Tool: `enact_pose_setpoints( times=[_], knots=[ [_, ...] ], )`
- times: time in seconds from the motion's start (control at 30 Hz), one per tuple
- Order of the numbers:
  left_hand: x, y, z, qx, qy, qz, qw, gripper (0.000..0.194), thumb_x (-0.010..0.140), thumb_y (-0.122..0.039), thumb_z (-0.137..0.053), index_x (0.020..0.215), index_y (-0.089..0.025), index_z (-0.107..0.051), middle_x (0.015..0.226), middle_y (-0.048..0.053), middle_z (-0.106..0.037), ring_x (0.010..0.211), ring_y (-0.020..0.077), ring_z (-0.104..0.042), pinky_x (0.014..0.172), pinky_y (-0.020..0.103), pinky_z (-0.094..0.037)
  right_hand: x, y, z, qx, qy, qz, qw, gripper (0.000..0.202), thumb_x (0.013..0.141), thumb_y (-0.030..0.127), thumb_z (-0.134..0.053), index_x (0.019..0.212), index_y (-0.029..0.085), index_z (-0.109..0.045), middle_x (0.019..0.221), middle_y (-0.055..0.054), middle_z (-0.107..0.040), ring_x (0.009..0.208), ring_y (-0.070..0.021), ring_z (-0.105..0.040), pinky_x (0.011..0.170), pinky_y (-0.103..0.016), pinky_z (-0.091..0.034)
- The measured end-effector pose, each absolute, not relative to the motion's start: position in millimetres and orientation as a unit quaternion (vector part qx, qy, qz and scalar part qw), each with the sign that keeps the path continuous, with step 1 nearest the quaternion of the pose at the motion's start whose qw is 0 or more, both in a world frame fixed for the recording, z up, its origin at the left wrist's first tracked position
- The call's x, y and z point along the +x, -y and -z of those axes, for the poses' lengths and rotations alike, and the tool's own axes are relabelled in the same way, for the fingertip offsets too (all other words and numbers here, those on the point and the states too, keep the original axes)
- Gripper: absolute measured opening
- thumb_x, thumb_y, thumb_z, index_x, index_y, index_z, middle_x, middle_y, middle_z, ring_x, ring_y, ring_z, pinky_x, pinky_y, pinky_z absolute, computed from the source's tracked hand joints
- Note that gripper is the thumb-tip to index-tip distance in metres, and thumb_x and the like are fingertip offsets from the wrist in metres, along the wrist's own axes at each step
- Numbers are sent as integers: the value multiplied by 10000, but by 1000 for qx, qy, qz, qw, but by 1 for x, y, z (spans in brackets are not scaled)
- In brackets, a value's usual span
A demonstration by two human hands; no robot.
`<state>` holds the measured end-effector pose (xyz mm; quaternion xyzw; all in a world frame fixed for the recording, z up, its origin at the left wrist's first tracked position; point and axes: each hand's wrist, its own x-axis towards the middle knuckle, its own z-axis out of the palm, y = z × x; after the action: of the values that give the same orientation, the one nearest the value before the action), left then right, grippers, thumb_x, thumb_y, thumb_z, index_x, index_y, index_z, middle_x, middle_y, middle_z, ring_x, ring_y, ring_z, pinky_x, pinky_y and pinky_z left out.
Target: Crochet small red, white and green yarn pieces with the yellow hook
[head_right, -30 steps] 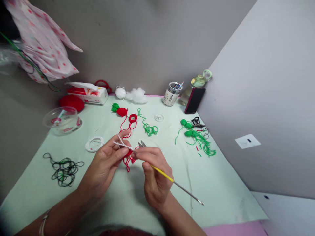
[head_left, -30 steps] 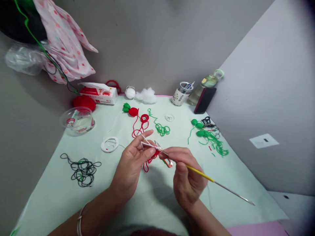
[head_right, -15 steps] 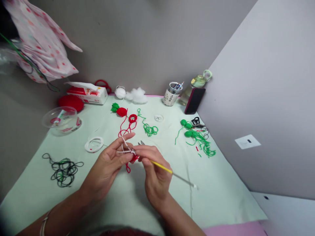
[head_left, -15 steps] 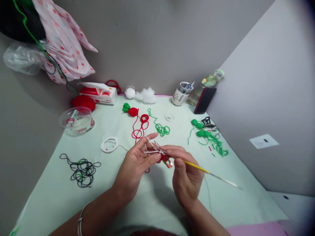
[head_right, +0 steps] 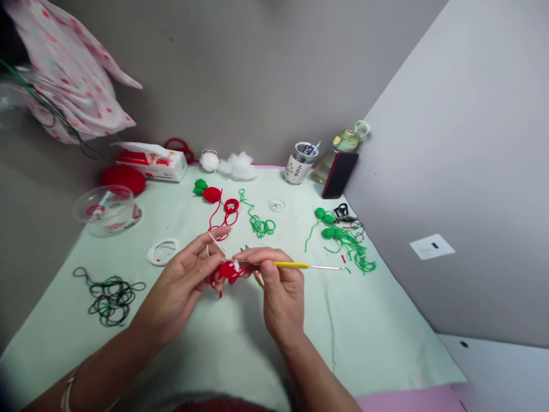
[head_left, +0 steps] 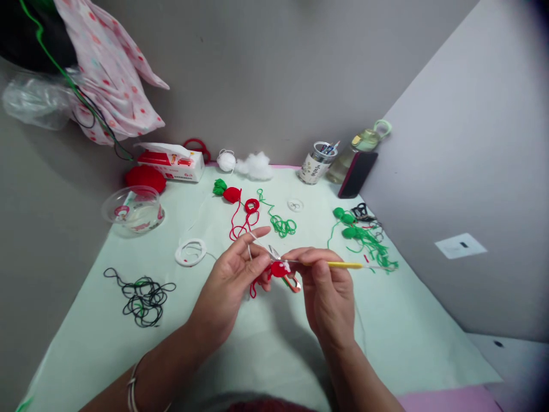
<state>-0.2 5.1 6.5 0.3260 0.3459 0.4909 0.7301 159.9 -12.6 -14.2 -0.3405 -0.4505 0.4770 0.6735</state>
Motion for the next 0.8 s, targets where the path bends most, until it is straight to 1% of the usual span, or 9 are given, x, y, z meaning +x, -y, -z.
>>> enact_pose_setpoints(
  times=[0.1, 0.2, 0.33, 0.4, 0.47, 0.57, 0.63, 0.7, 0.8],
  knots=[
    [-2, -6, -6, 316, -351, -497, 728, 339, 940, -224, -760, 1276, -221, -719, 801, -44, -614, 695, 92, -596, 679, 227, -492, 159, 11, 13, -331, 430, -499, 675, 182, 1012, 392, -695, 949, 269, -815, 955, -28, -839, 782, -119, -742, 705, -205, -596],
    [-2, -8, -6, 313, -350, -496, 731, 323, 935, -226, -765, 1256, -214, -724, 816, -34, -629, 740, 104, -621, 717, 227, -518, 159, 8, 11, -311, 393, -548, 670, 193, 997, 420, -710, 915, 270, -800, 879, -11, -822, 690, -101, -701, 621, -185, -557],
    [-2, -8, -8, 305, -349, -486, 741, 360, 930, -272, -787, 1274, -199, -710, 802, -34, -607, 690, 100, -607, 632, 217, -515, 161, 5, 11, -302, 345, -602, 654, 208, 962, 452, -747, 876, 265, -776, 811, 4, -788, 604, -94, -643, 532, -183, -503],
    [-3, -8, -9, 308, -336, -478, 751, 410, 909, -304, -818, 1289, -197, -706, 802, -37, -586, 671, 94, -600, 585, 205, -499, 163, 4, 10, -304, 334, -608, 653, 211, 946, 463, -763, 869, 266, -768, 804, 7, -781, 597, -100, -641, 527, -194, -502],
    [-4, -8, -10, 318, -315, -464, 765, 520, 864, -327, -865, 1339, -212, -685, 863, -25, -598, 670, 89, -606, 550, 197, -482, 165, 3, 10, -307, 334, -605, 654, 211, 940, 469, -769, 870, 270, -763, 804, 11, -778, 586, -101, -635, 550, -208, -519],
    [-6, -9, -10, 337, -307, -435, 777, 722, 803, -294, -914, 1455, -263, -605, 988, -3, -621, 640, 72, -592, 500, 194, -446, 166, 3, 9, -310, 336, -605, 652, 214, 943, 473, -764, 870, 272, -760, 812, 15, -778, 573, -95, -622, 595, -223, -540],
    [-6, -10, -9, 356, -317, -416, 774, 809, 800, -265, -910, 1520, -283, -542, 967, -7, -625, 626, 77, -583, 486, 198, -437, 166, 3, 9, -309, 333, -610, 649, 222, 945, 482, -759, 869, 273, -757, 807, 17, -771, 586, -96, -631, 600, -220, -537],
    [-8, -11, -9, 383, -331, -408, 760, 837, 821, -257, -886, 1563, -285, -499, 898, -20, -619, 629, 95, -581, 496, 211, -452, 166, 3, 9, -308, 328, -617, 646, 232, 944, 490, -756, 864, 273, -755, 792, 21, -760, 598, -99, -639, 582, -210, -524],
    [-14, -14, -11, 429, -362, -415, 716, 785, 859, -246, -846, 1567, -281, -508, 867, -23, -620, 671, 109, -586, 571, 235, -497, 166, 4, 9, -305, 323, -626, 641, 237, 937, 490, -764, 852, 269, -754, 769, 24, -747, 597, -99, -633, 547, -197, -503]
  ],
)
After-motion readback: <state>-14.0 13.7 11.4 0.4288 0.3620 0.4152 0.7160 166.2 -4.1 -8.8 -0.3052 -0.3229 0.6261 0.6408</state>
